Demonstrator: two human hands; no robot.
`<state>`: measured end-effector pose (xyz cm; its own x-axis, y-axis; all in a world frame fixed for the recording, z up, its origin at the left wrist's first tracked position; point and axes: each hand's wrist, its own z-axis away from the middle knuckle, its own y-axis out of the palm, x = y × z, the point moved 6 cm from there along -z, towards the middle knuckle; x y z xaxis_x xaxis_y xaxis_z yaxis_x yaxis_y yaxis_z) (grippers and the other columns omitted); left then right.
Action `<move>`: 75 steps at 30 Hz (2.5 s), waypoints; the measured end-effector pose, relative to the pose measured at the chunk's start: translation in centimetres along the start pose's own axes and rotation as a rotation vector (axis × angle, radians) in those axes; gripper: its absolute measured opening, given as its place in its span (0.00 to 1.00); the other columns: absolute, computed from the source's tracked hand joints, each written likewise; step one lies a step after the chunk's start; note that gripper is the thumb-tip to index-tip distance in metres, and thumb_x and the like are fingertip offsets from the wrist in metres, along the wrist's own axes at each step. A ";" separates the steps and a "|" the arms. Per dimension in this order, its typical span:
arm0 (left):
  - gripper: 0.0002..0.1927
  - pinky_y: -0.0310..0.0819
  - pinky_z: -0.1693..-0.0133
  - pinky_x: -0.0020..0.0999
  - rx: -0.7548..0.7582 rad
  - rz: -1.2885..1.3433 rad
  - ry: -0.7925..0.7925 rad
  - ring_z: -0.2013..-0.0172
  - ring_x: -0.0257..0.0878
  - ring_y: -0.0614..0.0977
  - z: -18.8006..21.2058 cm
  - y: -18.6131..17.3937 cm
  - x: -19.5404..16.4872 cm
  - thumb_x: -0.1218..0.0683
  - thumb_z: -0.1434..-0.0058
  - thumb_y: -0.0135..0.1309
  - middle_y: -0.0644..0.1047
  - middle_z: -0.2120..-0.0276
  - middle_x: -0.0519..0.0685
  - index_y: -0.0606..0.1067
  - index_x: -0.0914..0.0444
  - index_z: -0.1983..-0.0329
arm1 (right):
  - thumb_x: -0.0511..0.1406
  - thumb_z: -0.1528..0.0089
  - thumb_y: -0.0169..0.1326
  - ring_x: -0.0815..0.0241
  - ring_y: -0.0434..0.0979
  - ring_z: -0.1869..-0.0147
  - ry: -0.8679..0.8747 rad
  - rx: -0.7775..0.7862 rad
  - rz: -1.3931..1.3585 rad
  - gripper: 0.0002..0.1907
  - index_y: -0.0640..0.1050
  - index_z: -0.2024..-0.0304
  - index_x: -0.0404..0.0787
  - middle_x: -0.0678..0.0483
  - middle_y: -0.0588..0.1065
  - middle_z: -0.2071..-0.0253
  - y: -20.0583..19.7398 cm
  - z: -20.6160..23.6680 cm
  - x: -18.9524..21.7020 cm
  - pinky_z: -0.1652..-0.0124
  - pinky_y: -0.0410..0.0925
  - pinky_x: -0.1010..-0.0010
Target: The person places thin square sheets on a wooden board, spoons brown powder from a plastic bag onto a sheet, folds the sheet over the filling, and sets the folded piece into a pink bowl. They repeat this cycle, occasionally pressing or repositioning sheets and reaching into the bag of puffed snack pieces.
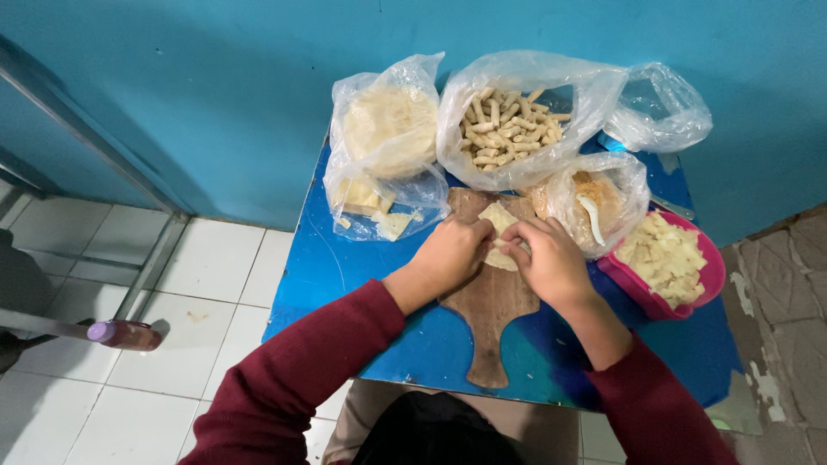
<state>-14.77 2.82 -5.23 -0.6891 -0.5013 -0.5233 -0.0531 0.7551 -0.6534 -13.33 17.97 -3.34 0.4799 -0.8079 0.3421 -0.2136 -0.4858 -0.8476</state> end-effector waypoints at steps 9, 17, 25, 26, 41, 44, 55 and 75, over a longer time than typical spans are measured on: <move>0.06 0.73 0.49 0.47 -0.103 -0.059 -0.039 0.56 0.56 0.79 -0.1 -0.8 0.3 0.58 0.36 0.55 0.79 0.58 0.56 0.79 0.64 0.59 | 0.33 0.39 0.57 0.48 0.75 0.54 -0.105 -0.169 0.139 0.06 0.83 0.61 0.45 0.57 0.79 0.61 -0.7 0.3 1.8 0.54 0.68 0.58; 0.18 0.70 0.49 0.47 0.005 -0.191 -0.231 0.53 0.57 0.76 0.5 -0.5 1.2 0.50 0.43 0.63 0.77 0.59 0.59 0.76 0.69 0.59 | 0.36 0.38 0.59 0.46 0.73 0.52 -0.105 -0.142 0.154 0.08 0.85 0.58 0.42 0.52 0.80 0.56 -0.3 -1.2 1.5 0.51 0.68 0.57; 0.23 0.73 0.50 0.48 0.050 -0.126 -0.395 0.52 0.59 0.77 0.1 -0.9 1.6 0.49 0.46 0.65 0.77 0.56 0.63 0.75 0.68 0.54 | 0.38 0.35 0.59 0.53 0.81 0.56 0.244 -0.030 -0.228 0.09 0.82 0.55 0.40 0.51 0.80 0.57 -0.7 -3.3 -2.1 0.54 0.71 0.65; 0.23 0.73 0.50 0.48 0.053 -0.123 -0.402 0.52 0.59 0.77 -0.1 -0.9 1.6 0.49 0.47 0.65 0.77 0.56 0.62 0.75 0.68 0.54 | 0.38 0.34 0.59 0.56 0.82 0.58 0.340 0.035 -0.287 0.10 0.82 0.55 0.40 0.52 0.80 0.58 -0.8 -3.4 -2.6 0.56 0.72 0.66; 0.13 0.78 0.58 0.54 0.026 -0.100 -0.392 0.61 0.62 0.83 -3.0 -1.2 -1.5 0.60 0.39 0.51 0.81 0.65 0.63 0.71 0.66 0.51 | 0.42 0.29 0.62 0.62 0.73 0.57 0.335 -0.279 -0.190 0.17 0.81 0.40 0.43 0.43 0.79 0.58 -10.9 -5.8 -4.6 0.57 0.69 0.69; 0.17 0.76 0.59 0.54 -0.016 0.000 -0.404 0.62 0.62 0.83 -3.0 -1.4 -1.4 0.62 0.45 0.52 0.81 0.67 0.64 0.71 0.64 0.51 | 0.48 0.34 0.61 0.57 0.82 0.57 0.431 0.019 0.097 0.16 0.83 0.52 0.46 0.52 0.83 0.58 -9.7 -2.8 -6.0 0.57 0.71 0.64; 0.17 0.78 0.57 0.40 -0.138 0.359 -0.430 0.61 0.50 0.85 -5.8 -1.8 -3.1 0.55 0.47 0.62 0.82 0.63 0.55 0.78 0.61 0.54 | 0.40 0.39 0.61 0.44 0.82 0.57 0.421 0.004 0.288 0.13 0.82 0.52 0.48 0.48 0.82 0.62 -9.7 -0.7 -6.4 0.59 0.72 0.55; 0.20 0.79 0.62 0.45 -0.021 0.235 -0.288 0.64 0.55 0.83 3.3 -0.5 -0.9 0.60 0.45 0.61 0.80 0.58 0.59 0.73 0.63 0.48 | 0.37 0.32 0.54 0.64 0.77 0.68 0.484 -0.321 -0.246 0.10 0.84 0.56 0.39 0.53 0.81 0.67 -10.5 -3.5 -5.9 0.66 0.67 0.71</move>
<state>-11.79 1.51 -6.23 -0.4529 -0.4095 -0.7920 0.0651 0.8707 -0.4874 -16.88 26.67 4.91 0.1241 -0.6828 0.7200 -0.4263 -0.6919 -0.5827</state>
